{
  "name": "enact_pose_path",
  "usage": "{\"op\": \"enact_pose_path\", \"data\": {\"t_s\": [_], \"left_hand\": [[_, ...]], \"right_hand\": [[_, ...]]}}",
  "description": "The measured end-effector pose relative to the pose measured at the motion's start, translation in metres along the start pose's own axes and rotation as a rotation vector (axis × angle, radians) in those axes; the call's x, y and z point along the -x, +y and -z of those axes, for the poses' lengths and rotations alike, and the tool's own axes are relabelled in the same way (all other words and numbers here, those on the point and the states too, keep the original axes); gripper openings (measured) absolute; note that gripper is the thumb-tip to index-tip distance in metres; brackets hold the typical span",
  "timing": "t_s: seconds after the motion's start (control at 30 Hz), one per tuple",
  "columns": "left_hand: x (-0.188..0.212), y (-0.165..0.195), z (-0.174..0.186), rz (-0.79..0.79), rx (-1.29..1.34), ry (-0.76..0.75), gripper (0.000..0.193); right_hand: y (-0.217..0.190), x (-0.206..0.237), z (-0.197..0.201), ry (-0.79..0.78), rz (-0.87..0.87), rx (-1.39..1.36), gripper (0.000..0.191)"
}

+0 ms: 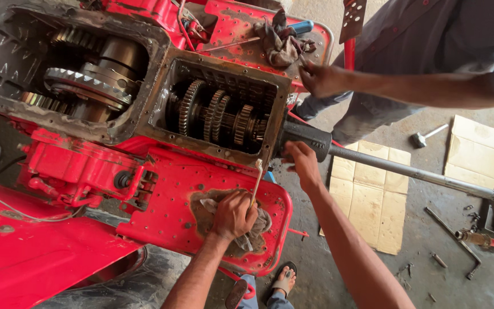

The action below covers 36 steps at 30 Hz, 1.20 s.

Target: The person assists in repairing a red machine by wiping the exterior casing with a cloth and using a wrench to tighten bolts on the exposed gear assembly. Another person works alongside them on the same machine.

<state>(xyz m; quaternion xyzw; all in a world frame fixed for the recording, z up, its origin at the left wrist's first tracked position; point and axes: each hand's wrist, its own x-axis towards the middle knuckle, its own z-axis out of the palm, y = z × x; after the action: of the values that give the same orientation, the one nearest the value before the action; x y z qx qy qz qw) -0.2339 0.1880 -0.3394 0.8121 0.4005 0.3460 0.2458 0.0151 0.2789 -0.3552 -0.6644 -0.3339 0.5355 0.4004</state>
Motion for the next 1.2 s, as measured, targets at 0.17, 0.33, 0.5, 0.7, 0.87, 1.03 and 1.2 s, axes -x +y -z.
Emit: {"op": "enact_pose_path", "data": {"t_s": [0.17, 0.33, 0.5, 0.7, 0.87, 1.03, 1.2], "left_hand": [[-0.002, 0.002, 0.001, -0.001, 0.015, 0.016, 0.014], [-0.010, 0.000, 0.002, -0.008, 0.027, -0.012, 0.014], [-0.013, 0.002, 0.005, 0.010, 0.031, -0.053, 0.015], [-0.008, 0.000, 0.002, -0.025, 0.037, -0.009, 0.014], [-0.006, -0.009, -0.007, 0.056, 0.047, -0.075, 0.017], [-0.005, -0.010, -0.009, 0.014, 0.026, -0.039, 0.016], [-0.007, -0.004, -0.003, -0.005, 0.015, -0.027, 0.016]], "right_hand": [[0.000, 0.000, -0.002, -0.067, -0.066, 0.066, 0.039], [-0.004, 0.003, -0.004, 0.042, 0.041, -0.050, 0.022], [-0.007, 0.005, 0.000, -0.081, -0.076, 0.016, 0.039], [-0.005, 0.004, 0.002, -0.012, -0.001, -0.006, 0.026], [0.002, -0.002, 0.003, -0.124, -0.110, -0.087, 0.044], [0.002, -0.002, 0.004, -0.028, 0.076, -0.045, 0.025], [-0.002, 0.000, 0.006, -0.116, -0.127, 0.046, 0.045]]}}
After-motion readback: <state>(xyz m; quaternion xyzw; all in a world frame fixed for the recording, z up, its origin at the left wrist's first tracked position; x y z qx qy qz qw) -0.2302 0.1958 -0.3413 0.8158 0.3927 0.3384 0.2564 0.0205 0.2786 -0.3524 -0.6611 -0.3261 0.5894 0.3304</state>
